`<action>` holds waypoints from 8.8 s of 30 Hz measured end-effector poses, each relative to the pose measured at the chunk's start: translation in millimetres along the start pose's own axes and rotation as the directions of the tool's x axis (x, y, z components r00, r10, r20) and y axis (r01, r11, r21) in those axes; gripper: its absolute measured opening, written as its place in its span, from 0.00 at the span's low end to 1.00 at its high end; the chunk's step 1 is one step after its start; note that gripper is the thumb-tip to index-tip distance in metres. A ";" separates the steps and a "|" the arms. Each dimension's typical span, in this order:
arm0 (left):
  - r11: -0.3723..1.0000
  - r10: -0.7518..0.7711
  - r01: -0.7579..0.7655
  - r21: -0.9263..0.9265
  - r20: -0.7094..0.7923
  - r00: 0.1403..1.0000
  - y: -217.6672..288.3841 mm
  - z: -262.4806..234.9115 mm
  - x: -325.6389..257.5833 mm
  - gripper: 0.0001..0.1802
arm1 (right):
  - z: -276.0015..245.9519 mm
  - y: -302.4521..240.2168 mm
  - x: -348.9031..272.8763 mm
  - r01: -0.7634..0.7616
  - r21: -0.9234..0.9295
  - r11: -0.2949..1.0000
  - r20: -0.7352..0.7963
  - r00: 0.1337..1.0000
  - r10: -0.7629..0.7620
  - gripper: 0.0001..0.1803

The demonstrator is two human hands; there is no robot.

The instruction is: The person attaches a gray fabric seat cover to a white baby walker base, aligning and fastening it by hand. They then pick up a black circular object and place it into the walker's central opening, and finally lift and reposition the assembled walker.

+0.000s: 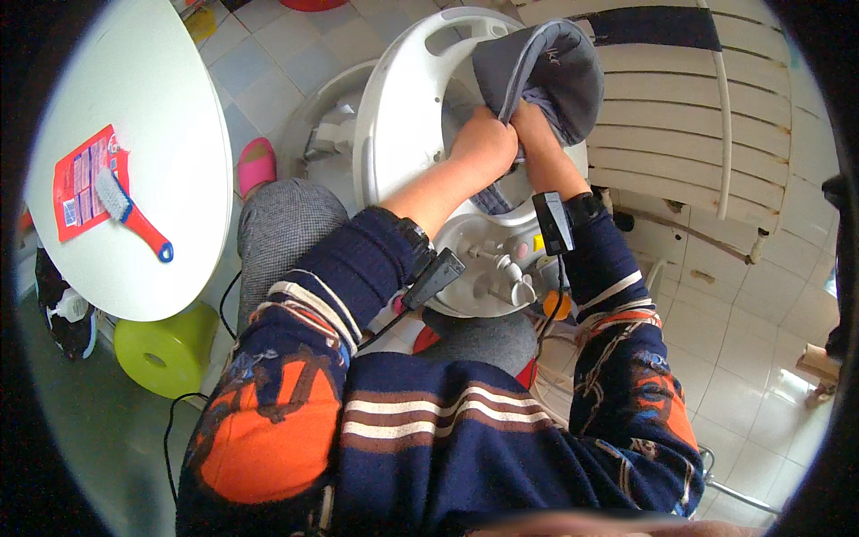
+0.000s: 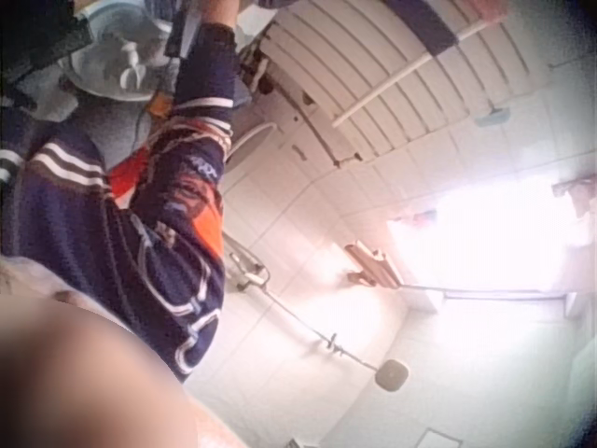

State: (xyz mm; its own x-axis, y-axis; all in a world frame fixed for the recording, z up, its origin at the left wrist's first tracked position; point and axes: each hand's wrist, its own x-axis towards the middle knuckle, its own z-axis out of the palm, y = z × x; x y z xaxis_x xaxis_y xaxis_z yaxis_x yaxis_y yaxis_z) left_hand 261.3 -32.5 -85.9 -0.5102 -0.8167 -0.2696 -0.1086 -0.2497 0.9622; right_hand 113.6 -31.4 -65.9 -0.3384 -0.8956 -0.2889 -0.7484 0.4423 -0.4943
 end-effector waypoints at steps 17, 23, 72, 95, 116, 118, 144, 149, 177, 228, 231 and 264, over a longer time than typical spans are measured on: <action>0.994 -0.038 0.030 -0.109 -0.072 0.997 2.2 4.7 -3.2 0.25 | -0.1 -40.1 -24.6 -0.263 0.570 0.779 0.128 0.964 0.232 0.24; 0.884 -0.190 0.143 -0.446 -0.062 0.980 10.0 4.9 -1.0 0.37 | -5.0 -52.7 -67.1 -0.479 0.847 0.230 0.373 0.845 0.383 0.30; 0.778 0.617 -0.578 0.248 -0.481 0.624 52.8 -59.7 8.5 0.27 | -126.4 -8.7 28.6 0.183 -0.616 0.766 -0.512 0.646 -0.566 0.31; 0.808 0.566 -0.472 0.354 -0.241 0.789 48.8 -59.2 23.8 0.26 | -87.2 -30.8 63.3 0.383 -0.704 0.598 -0.449 0.411 -0.793 0.26; 0.809 0.344 -0.282 0.515 -0.026 0.939 63.0 -110.6 19.2 0.31 | 2.9 -81.1 -82.0 0.425 -0.425 0.799 0.320 0.897 -0.306 0.43; 0.827 0.326 -0.278 0.489 -0.014 0.945 59.7 -111.5 23.0 0.32 | 14.1 -83.0 -77.1 0.355 -0.429 0.831 0.246 0.931 -0.270 0.31; 0.860 0.464 -0.317 0.400 -0.353 0.812 54.5 -132.1 33.3 0.22 | -41.7 -69.5 -87.0 -0.295 0.497 0.816 0.294 0.942 0.161 0.20; 0.984 0.160 -0.162 0.074 0.033 0.987 49.2 -122.6 42.6 0.30 | -39.2 -65.0 -85.7 -0.287 0.446 0.848 0.344 0.930 0.133 0.20; 0.888 -0.110 -0.010 -0.461 -0.233 0.966 34.6 -83.4 28.2 0.18 | -36.3 -74.8 -56.0 -0.109 0.446 0.889 0.002 0.993 0.120 0.20; 0.951 0.117 -0.180 -0.253 -0.245 0.962 16.8 24.2 -52.2 0.28 | -40.6 -58.1 -43.1 -0.169 0.729 0.664 0.038 0.977 0.208 0.13; 0.947 0.018 -0.107 -0.303 -0.282 0.959 15.3 24.2 -41.0 0.23 | -38.3 -59.3 -43.2 -0.177 0.715 0.677 0.048 0.978 0.205 0.13; 0.785 -0.186 0.035 -0.619 -0.180 0.966 9.1 2.3 3.7 0.13 | -27.1 -57.8 -44.5 -0.131 0.331 0.935 -0.110 0.978 0.176 0.20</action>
State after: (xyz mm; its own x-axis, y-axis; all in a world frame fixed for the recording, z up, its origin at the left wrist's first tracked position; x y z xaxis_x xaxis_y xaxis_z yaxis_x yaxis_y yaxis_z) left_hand 256.5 -36.6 -78.0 -0.3189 -0.8362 -0.4462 0.4249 -0.5469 0.7214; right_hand 156.4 -18.4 -2.3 -0.5253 -0.8036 -0.2797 -0.4663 0.5468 -0.6953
